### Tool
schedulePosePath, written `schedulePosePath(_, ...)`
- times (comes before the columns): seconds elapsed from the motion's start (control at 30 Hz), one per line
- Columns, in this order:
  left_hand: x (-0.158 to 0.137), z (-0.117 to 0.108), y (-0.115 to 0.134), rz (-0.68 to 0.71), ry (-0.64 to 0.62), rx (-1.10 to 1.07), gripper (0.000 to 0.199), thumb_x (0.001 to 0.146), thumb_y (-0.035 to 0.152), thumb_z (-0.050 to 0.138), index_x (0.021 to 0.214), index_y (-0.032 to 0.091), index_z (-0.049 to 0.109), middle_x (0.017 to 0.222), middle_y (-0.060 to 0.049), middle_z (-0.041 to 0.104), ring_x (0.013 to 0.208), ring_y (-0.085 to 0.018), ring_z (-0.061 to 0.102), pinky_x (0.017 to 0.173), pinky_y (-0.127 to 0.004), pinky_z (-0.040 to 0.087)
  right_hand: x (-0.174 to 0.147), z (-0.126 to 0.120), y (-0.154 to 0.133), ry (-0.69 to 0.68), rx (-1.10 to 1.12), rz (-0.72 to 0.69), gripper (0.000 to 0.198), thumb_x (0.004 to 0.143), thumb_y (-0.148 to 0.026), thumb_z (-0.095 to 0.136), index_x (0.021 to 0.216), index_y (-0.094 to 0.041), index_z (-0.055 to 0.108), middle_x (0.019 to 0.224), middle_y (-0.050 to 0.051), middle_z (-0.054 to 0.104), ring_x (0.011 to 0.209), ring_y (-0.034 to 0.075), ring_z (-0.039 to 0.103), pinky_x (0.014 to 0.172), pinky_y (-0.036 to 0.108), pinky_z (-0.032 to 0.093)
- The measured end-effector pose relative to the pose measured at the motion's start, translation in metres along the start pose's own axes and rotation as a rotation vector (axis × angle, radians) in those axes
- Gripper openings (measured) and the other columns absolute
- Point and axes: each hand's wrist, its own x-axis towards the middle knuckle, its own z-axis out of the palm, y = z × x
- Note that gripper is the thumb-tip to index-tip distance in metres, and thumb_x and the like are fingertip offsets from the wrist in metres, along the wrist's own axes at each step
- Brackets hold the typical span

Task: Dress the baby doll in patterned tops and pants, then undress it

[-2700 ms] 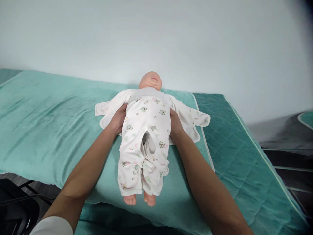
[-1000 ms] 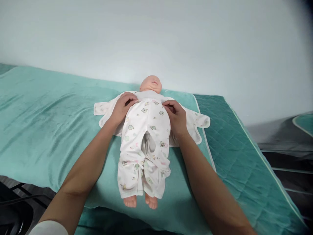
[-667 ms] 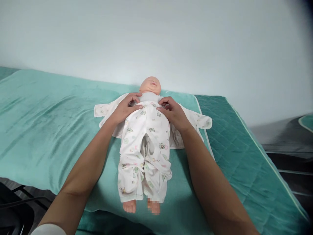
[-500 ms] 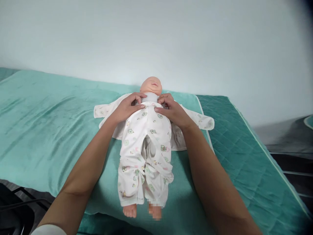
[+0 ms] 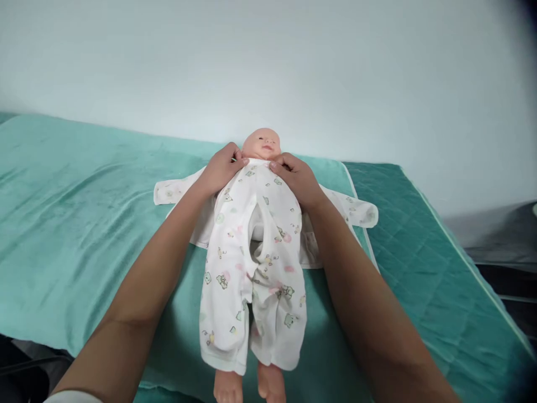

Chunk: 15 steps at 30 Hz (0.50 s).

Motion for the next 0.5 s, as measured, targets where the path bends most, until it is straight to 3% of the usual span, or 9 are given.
schedulePosePath(0.3,0.014,0.011,0.003,-0.097,0.069,0.217,0.020,0.091,0.021,0.057,0.079,0.022,0.041,0.082,-0.001,0.059,0.077,-0.017,0.053,0.073,-0.032,0.039,0.005,0.006,0.007,0.193,-0.125,0.035,0.029,0.088,-0.030,0.058,0.065,-0.022,0.041,0.063,-0.004,0.038,0.064,0.014,0.036,0.064,0.030,0.030)
schedulePosePath(0.5,0.009,0.015,-0.005,-0.003,0.104,0.153,0.010,0.086,0.019,0.060,0.083,0.022,0.051,0.092,-0.002,0.066,0.083,-0.018,0.057,0.081,-0.034,0.044,0.006,0.008,0.016,0.226,-0.152,0.103,0.026,0.085,-0.034,0.064,0.067,-0.022,0.048,0.067,-0.004,0.050,0.063,0.014,0.041,0.064,0.030,0.033)
